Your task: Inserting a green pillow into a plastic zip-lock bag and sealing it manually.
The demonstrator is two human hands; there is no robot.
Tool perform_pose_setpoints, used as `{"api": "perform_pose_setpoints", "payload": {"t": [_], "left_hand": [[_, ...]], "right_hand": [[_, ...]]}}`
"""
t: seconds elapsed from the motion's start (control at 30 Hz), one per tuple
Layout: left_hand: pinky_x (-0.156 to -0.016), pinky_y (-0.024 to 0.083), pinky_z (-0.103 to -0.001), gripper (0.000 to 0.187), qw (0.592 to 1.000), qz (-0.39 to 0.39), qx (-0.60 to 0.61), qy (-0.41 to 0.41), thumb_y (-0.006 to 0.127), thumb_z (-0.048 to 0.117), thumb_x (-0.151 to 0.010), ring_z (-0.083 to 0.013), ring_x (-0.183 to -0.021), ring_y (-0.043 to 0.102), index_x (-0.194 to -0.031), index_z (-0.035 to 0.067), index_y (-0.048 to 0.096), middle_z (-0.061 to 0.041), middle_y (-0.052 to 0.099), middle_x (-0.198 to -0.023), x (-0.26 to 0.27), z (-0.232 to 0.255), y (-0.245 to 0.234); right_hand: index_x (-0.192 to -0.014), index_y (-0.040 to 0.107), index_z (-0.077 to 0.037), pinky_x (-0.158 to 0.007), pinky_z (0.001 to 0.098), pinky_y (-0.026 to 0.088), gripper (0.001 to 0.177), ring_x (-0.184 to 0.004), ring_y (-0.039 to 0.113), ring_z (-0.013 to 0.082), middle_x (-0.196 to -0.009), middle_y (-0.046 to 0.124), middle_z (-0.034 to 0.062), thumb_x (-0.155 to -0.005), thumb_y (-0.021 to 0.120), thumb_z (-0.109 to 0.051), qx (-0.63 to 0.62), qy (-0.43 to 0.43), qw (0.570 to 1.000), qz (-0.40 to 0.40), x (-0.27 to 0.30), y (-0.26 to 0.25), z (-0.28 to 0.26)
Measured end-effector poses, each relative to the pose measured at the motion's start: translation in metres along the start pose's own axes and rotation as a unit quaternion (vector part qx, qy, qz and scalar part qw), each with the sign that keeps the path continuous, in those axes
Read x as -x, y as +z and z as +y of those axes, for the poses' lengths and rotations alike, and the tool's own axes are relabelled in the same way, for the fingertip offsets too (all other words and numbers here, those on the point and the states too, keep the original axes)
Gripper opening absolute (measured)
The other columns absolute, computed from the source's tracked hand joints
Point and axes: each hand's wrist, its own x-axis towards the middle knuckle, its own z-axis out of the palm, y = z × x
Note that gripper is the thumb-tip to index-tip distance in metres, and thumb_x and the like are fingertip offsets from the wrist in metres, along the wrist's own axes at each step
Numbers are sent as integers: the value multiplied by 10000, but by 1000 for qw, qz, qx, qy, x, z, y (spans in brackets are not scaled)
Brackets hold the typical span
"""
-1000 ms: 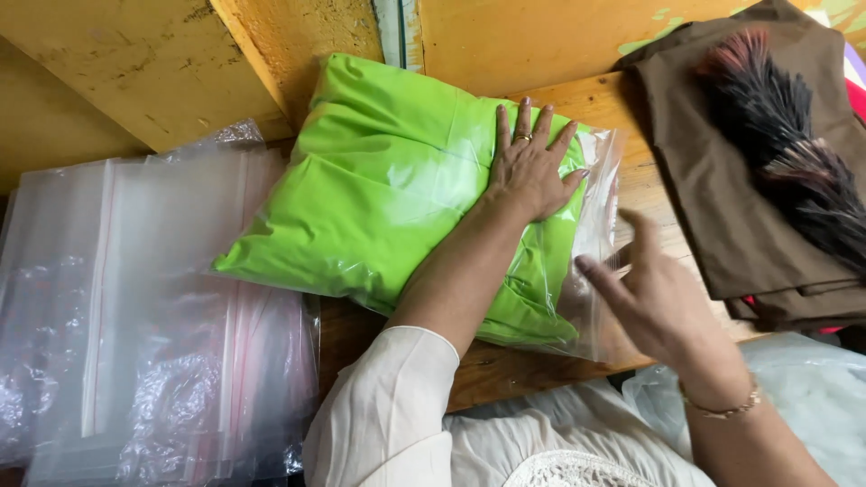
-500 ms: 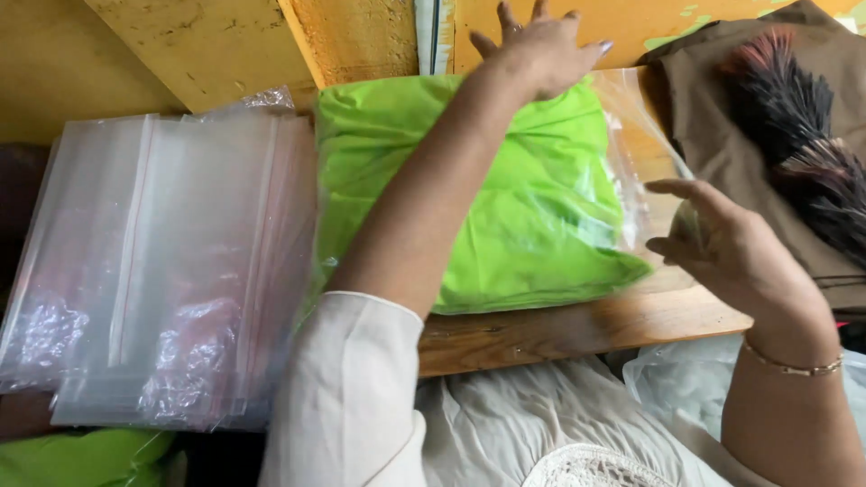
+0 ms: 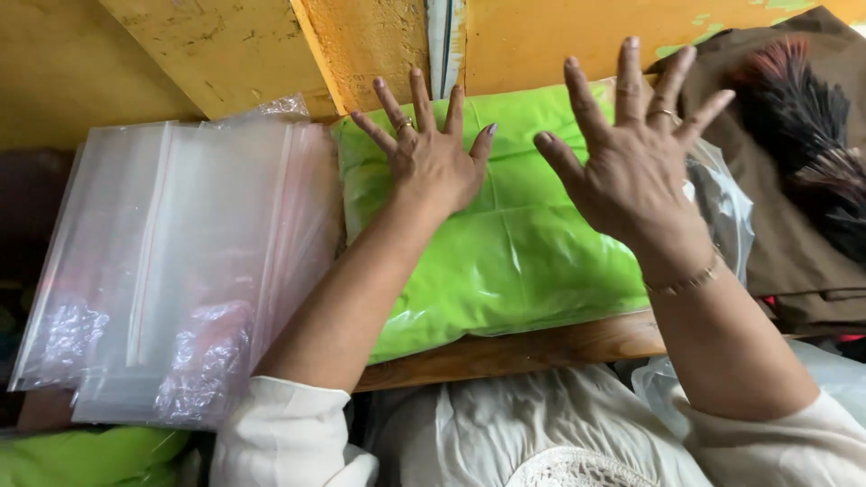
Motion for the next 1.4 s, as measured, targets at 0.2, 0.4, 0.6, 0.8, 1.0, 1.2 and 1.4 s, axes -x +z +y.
{"api": "perform_pose_setpoints", "payload": {"t": [0.2,0.4,0.6,0.8,1.0,1.2,1.4], "left_hand": [[-972,-93,-764,737,998,36,44,-21,86,645,-848,-554,-1331,-142,-1500,303,54,-180,-141,-1523,1,-7,34],[-944,-49,-807,675,997,60,48,-2,195,588,-925,-617,-1316,-79,-1510,257,135,-235,-57,-1539,5,-5,49],[-939,-67,-805,681,997,47,57,-12,206,594,-914,-614,-1315,-107,-1508,275,112,-221,-84,-1540,2,-4,55],[-943,-87,-794,677,997,38,58,-25,192,602,-912,-614,-1308,-141,-1503,285,99,-205,-91,-1543,-3,1,60],[-935,-96,-791,677,998,35,51,-25,161,606,-909,-616,-1307,-139,-1503,287,95,-199,-85,-1545,-4,2,62],[-937,-94,-794,691,998,31,57,-28,183,615,-899,-625,-1300,-146,-1500,283,104,-202,-92,-1542,-7,2,64],[-947,-77,-791,691,997,19,74,-27,171,610,-896,-625,-1302,-141,-1500,281,106,-202,-80,-1542,-8,3,66]], "right_hand": [[-1504,100,-305,-967,759,-81,845,-1341,-139,488,-1537,-85,156,-804,127,-778,-12,79,991,-111,-24,68,6],[-1511,152,-282,-963,780,-26,799,-1333,-64,561,-1538,-17,222,-867,213,-750,-57,77,990,-104,-14,94,16],[-1509,140,-287,-979,771,9,828,-1338,-35,557,-1540,-16,211,-843,196,-775,-84,94,984,-124,-15,98,16],[-1510,120,-279,-990,762,57,822,-1346,8,559,-1538,11,220,-850,231,-755,-66,103,982,-141,-18,95,14],[-1508,130,-266,-995,756,65,840,-1347,20,559,-1533,34,231,-842,235,-766,-71,110,981,-146,-18,91,12],[-1508,137,-260,-992,757,66,835,-1346,25,558,-1529,50,238,-847,238,-760,-73,106,982,-141,-18,92,12],[-1507,136,-270,-994,754,69,830,-1350,26,553,-1529,51,236,-844,248,-756,-81,110,980,-148,-20,92,14]]}}
